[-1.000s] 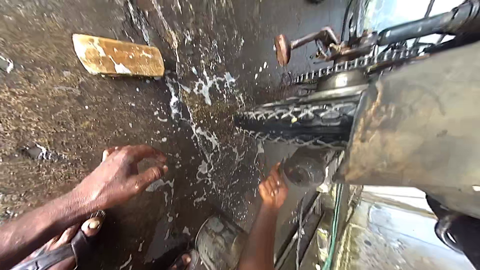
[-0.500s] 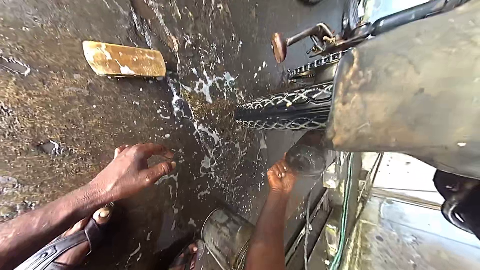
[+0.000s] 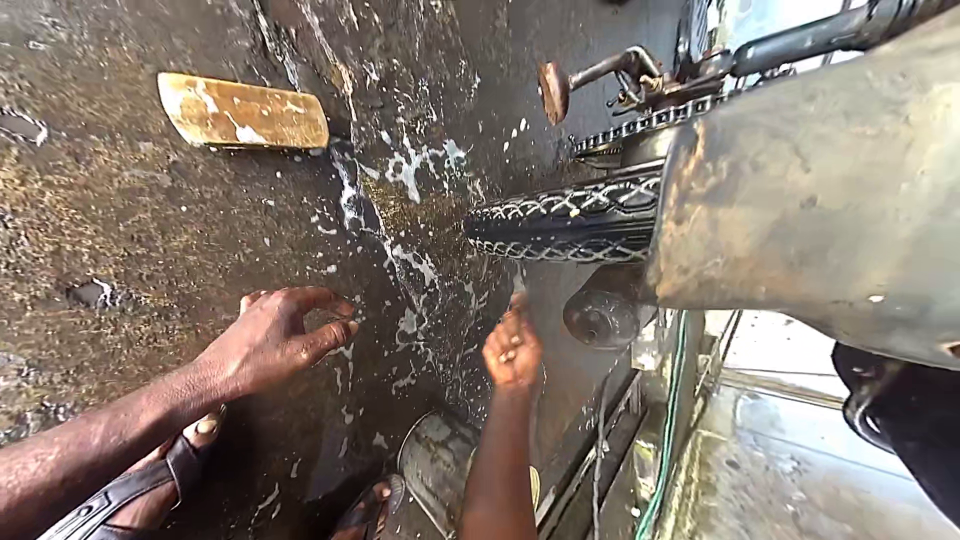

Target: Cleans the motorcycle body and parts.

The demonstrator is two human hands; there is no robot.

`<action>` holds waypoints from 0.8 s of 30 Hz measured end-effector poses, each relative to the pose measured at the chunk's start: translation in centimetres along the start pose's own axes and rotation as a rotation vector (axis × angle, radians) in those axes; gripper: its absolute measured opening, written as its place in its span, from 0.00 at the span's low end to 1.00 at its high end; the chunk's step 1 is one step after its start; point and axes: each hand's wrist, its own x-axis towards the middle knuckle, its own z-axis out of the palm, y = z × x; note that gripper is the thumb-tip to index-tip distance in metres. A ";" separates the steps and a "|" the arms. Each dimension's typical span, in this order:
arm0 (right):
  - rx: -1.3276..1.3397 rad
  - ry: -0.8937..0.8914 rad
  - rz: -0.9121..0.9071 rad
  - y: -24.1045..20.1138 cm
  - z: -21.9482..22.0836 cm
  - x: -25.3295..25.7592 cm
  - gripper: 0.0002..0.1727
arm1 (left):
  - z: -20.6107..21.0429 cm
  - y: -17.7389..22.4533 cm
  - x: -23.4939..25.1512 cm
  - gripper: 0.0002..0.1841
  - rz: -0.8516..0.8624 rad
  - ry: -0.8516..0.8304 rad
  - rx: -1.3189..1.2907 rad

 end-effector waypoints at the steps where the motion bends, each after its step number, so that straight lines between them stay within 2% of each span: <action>1: -0.233 0.025 0.087 0.6 0.9 -1.8 0.13 | -0.1 0.3 0.0 0.20 0.002 0.003 -0.028; 3: -0.669 0.020 0.215 -0.1 3.2 -5.2 0.19 | 0.2 0.4 0.7 0.19 -0.004 -0.001 -0.048; 5: -0.987 -0.049 0.172 -3.6 5.9 -7.3 0.19 | 0.7 0.2 1.9 0.20 0.020 0.014 -0.109; 7: -1.309 -0.028 -0.058 -9.2 8.7 -7.8 0.16 | 1.4 0.4 3.3 0.20 0.051 0.040 -0.180; 10: -1.820 0.137 -0.456 -16.5 10.0 -5.5 0.15 | 2.1 1.6 4.6 0.19 0.080 0.025 -0.248; 11: -1.943 0.156 -0.518 -18.0 9.9 -4.0 0.16 | 2.1 1.9 4.8 0.19 0.089 0.016 -0.251; 13: -2.162 0.059 -0.551 -20.1 8.9 -1.1 0.20 | 2.0 2.1 4.9 0.19 0.103 0.011 -0.246; 16: -2.414 -0.169 -0.404 -21.6 9.1 1.5 0.16 | 1.7 1.1 4.8 0.19 0.099 0.019 -0.247; 18: -2.503 -0.250 -0.252 -20.7 12.5 3.5 0.12 | 1.2 0.2 4.9 0.19 0.079 0.040 -0.257; 20: -2.574 -0.278 -0.089 -19.3 16.0 4.5 0.12 | 0.8 -0.5 4.8 0.19 0.061 0.052 -0.270; 24: -2.662 -0.374 -0.150 -19.3 15.5 4.9 0.16 | 0.4 -0.7 4.8 0.19 0.049 0.076 -0.289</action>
